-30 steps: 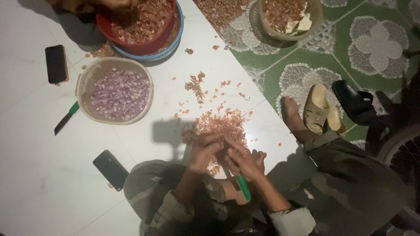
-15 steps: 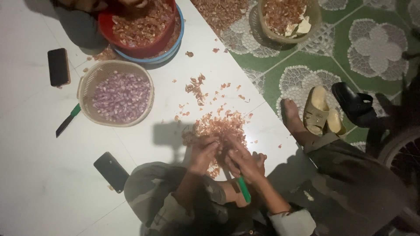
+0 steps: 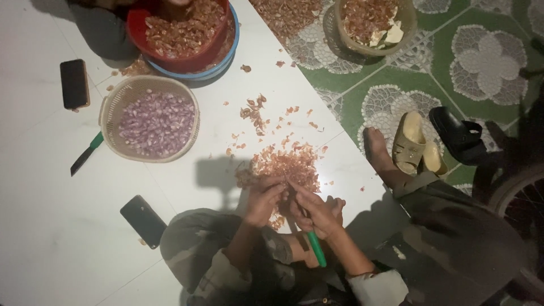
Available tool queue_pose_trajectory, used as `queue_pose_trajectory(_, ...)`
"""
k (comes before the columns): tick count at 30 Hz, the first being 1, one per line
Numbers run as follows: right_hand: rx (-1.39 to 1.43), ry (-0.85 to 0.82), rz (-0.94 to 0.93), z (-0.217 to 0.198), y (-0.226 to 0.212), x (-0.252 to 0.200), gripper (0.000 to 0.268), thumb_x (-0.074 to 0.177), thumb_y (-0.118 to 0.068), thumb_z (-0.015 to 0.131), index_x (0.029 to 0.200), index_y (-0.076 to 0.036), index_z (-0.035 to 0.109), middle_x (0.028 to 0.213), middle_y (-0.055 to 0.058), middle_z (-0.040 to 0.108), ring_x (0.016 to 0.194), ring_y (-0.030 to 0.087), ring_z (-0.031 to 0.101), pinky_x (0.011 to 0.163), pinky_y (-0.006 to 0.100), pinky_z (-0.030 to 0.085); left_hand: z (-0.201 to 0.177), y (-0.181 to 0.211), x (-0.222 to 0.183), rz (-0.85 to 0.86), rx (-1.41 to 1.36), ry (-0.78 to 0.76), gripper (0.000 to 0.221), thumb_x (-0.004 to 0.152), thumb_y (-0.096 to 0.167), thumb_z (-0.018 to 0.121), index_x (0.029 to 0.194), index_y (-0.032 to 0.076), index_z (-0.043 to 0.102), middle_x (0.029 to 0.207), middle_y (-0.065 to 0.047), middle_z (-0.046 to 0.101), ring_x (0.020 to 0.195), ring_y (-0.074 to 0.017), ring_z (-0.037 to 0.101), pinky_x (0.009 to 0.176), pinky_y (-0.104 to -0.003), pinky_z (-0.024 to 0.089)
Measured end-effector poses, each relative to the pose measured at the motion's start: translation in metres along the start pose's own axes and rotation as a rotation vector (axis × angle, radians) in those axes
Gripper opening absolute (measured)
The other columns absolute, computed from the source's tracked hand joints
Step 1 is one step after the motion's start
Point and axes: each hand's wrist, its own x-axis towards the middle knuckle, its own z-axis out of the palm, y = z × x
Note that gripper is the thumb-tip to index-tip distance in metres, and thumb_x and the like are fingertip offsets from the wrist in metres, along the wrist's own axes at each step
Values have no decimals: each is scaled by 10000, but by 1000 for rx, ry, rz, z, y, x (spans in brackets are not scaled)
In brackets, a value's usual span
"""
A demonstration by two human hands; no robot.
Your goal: Peeling the outer skin off shallots and trimming the ends with a knife while sitting on the floor.
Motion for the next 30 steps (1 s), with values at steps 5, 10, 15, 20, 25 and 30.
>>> queue_pose_trajectory(5,-83,-20,-12,11,-7,-3,607,1027,-325,552,1581,-157,369,651,87,531,356,85,396,262,228,392,-7,-6,5,31,5,-13,281,935,41,674,1180,-90,634,1028,-157,527,895,-277,616,769,-432,544)
queue_pose_trajectory(10,-75,-17,29,9,-7,-3,609,1028,-333,552,1586,-177,364,648,65,509,364,74,379,267,208,377,-9,-9,5,72,-6,-26,205,934,0,680,1138,-18,687,993,-130,570,878,-262,633,770,-440,556)
queue_pose_trajectory(15,56,-35,44,7,-10,-3,520,1065,-258,465,1567,-148,383,630,57,488,350,66,393,259,205,392,-6,-5,2,28,-13,-12,223,912,44,710,1111,-50,675,1022,-155,571,871,-274,638,767,-432,564)
queue_pose_trajectory(20,-11,-35,25,15,-13,-5,584,1046,-299,510,1589,-156,349,639,57,500,344,60,376,265,201,377,-2,2,0,39,37,23,227,928,17,683,1132,-81,670,1058,-183,583,876,-285,642,774,-438,570)
queue_pose_trajectory(25,23,-27,46,11,-13,-3,565,1053,-274,509,1578,-127,358,644,68,481,351,61,384,256,189,341,-3,6,-2,15,39,1,234,924,9,687,1128,-100,652,1044,-176,557,871,-289,641,786,-440,567)
queue_pose_trajectory(30,80,-1,115,4,-10,-2,552,1053,-307,514,1572,-168,387,652,71,450,363,66,362,264,184,346,-2,9,-3,-3,-1,-13,242,917,11,698,1130,-97,654,1034,-171,561,874,-286,666,787,-436,583)
